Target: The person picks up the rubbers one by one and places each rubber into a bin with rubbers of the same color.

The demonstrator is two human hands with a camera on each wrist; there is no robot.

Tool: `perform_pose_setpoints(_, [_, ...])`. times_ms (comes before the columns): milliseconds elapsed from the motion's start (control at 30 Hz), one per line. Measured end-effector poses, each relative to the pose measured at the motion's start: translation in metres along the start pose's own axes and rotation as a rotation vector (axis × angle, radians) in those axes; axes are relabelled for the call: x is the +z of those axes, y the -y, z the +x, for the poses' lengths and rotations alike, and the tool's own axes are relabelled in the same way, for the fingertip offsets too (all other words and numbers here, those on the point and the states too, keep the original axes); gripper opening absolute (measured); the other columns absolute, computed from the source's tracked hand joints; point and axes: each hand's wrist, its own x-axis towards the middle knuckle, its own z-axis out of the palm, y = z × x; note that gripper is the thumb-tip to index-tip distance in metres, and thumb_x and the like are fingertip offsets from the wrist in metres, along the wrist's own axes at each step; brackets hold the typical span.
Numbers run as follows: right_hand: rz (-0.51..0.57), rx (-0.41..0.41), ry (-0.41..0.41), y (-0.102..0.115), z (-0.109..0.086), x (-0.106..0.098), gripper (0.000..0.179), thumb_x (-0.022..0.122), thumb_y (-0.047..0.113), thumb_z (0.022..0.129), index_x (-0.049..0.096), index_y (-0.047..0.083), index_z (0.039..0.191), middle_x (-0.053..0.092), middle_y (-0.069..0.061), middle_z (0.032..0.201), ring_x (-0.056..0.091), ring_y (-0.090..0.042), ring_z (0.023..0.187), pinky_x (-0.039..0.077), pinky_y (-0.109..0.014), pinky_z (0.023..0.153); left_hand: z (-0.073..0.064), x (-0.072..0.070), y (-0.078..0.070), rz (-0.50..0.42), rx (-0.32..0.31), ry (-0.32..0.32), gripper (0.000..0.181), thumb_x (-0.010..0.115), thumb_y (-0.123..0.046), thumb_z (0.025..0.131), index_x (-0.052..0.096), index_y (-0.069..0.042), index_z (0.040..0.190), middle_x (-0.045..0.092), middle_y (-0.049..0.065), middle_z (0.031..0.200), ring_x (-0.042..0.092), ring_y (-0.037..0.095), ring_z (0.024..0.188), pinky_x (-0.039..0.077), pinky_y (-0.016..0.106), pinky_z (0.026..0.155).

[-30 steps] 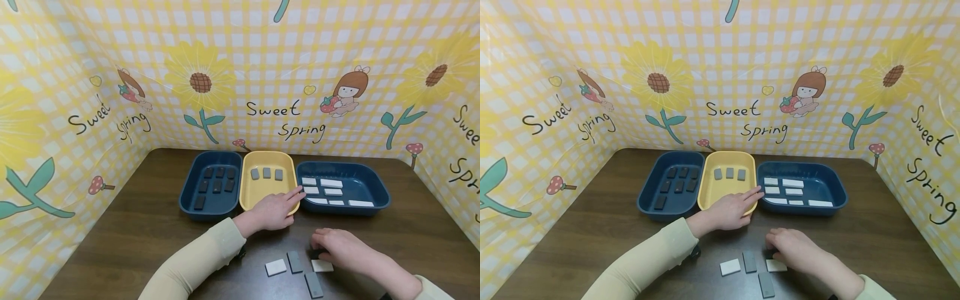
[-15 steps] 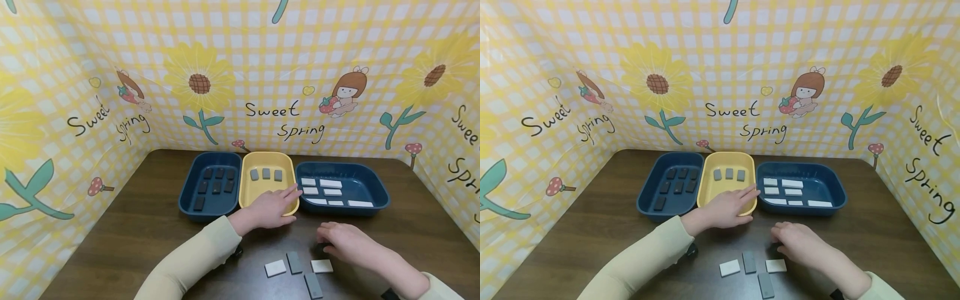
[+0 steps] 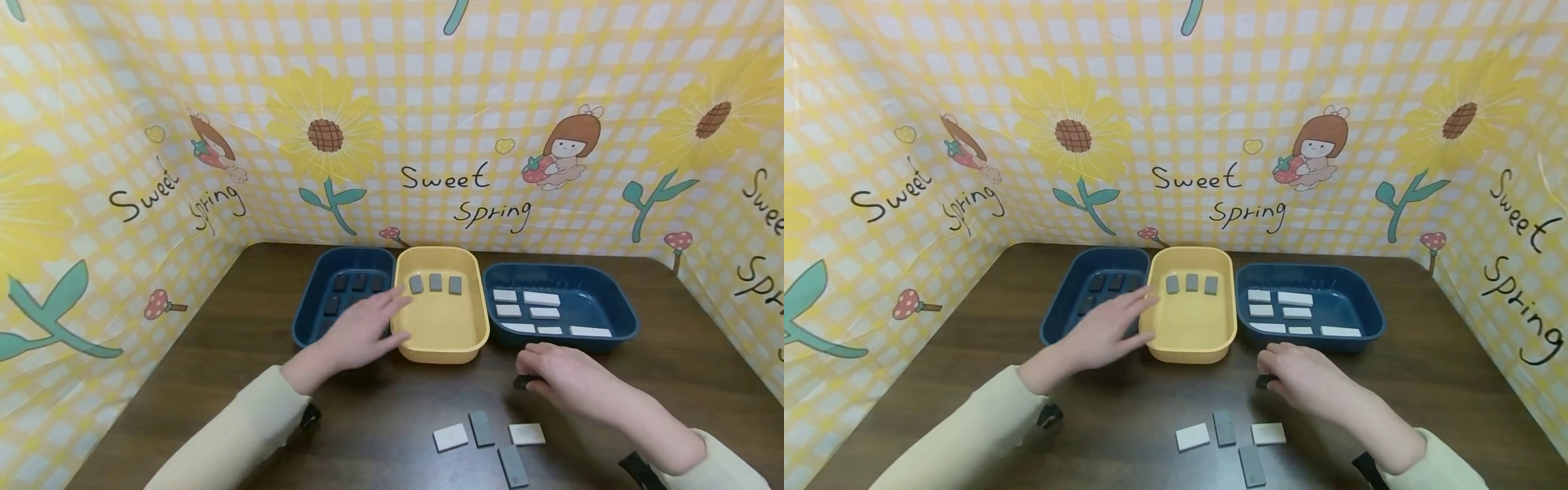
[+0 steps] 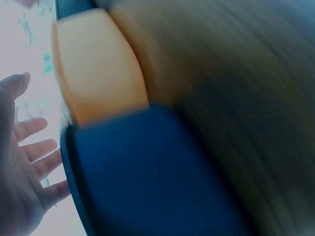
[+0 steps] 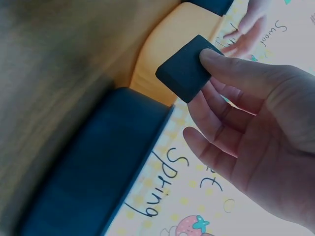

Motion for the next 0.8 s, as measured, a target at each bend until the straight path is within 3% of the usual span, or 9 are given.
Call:
perform_pose_setpoints(167, [0.014, -0.001, -0.023, 0.006, 0.008, -0.008, 0.026, 0.079, 0.008, 0.080, 0.060, 0.025, 0.086, 0.052, 0.017, 0.081, 0.048, -0.001, 0.072, 0.048, -0.026, 0.063, -0.028, -0.019, 0.046, 0.025, -0.138, -0.114, 0.060, 0.059, -0.041, 0.096, 0.046, -0.007, 0.143, 0.035, 0.016, 0.152, 0.041, 0.035, 0.132, 0.039, 0.054, 0.100])
perform_pose_setpoints(267, [0.027, -0.013, -0.053, 0.009, 0.015, -0.011, 0.024, 0.079, 0.009, 0.081, 0.062, 0.024, 0.089, 0.053, 0.016, 0.084, 0.049, -0.003, 0.073, 0.048, -0.026, 0.064, -0.038, -0.027, 0.072, 0.023, -0.274, -0.118, 0.060, 0.059, -0.038, 0.096, 0.044, -0.004, 0.143, 0.033, 0.020, 0.152, 0.039, 0.039, 0.133, 0.039, 0.057, 0.099])
perform_pose_setpoints(367, [0.037, -0.035, -0.091, 0.012, 0.023, -0.014, 0.022, 0.078, 0.009, 0.082, 0.064, 0.021, 0.092, 0.055, 0.014, 0.086, 0.050, -0.004, 0.074, 0.050, -0.027, 0.066, -0.043, -0.029, 0.090, 0.003, -0.410, -0.083, 0.061, 0.057, -0.036, 0.098, 0.040, 0.000, 0.144, 0.029, 0.025, 0.152, 0.035, 0.043, 0.134, 0.039, 0.059, 0.097])
perform_pose_setpoints(500, [0.059, -0.029, -0.118, 0.017, 0.037, -0.017, 0.021, 0.078, 0.011, 0.083, 0.064, 0.020, 0.095, 0.057, 0.013, 0.088, 0.052, -0.004, 0.077, 0.052, -0.027, 0.069, -0.045, -0.022, 0.103, -0.066, -0.562, 0.021, 0.066, 0.050, -0.037, 0.101, 0.030, 0.006, 0.147, 0.028, 0.031, 0.149, 0.033, 0.048, 0.133, 0.037, 0.064, 0.096])
perform_pose_setpoints(600, [0.097, -0.001, -0.121, 0.023, 0.048, -0.017, 0.020, 0.078, 0.012, 0.083, 0.064, 0.020, 0.095, 0.057, 0.013, 0.088, 0.053, -0.007, 0.078, 0.052, -0.027, 0.071, -0.044, -0.017, 0.107, -0.134, -0.640, 0.101, 0.069, 0.043, -0.038, 0.103, 0.022, 0.010, 0.147, 0.029, 0.035, 0.147, 0.034, 0.048, 0.132, 0.034, 0.064, 0.099])
perform_pose_setpoints(800, [0.129, 0.009, -0.130, 0.034, 0.070, -0.012, 0.021, 0.079, 0.014, 0.082, 0.063, 0.019, 0.094, 0.058, 0.013, 0.086, 0.054, -0.009, 0.079, 0.052, -0.028, 0.074, -0.041, -0.013, 0.109, -0.187, -0.736, 0.117, 0.057, 0.032, -0.028, 0.106, 0.024, 0.013, 0.144, 0.042, 0.036, 0.138, 0.046, 0.047, 0.123, 0.038, 0.059, 0.097])
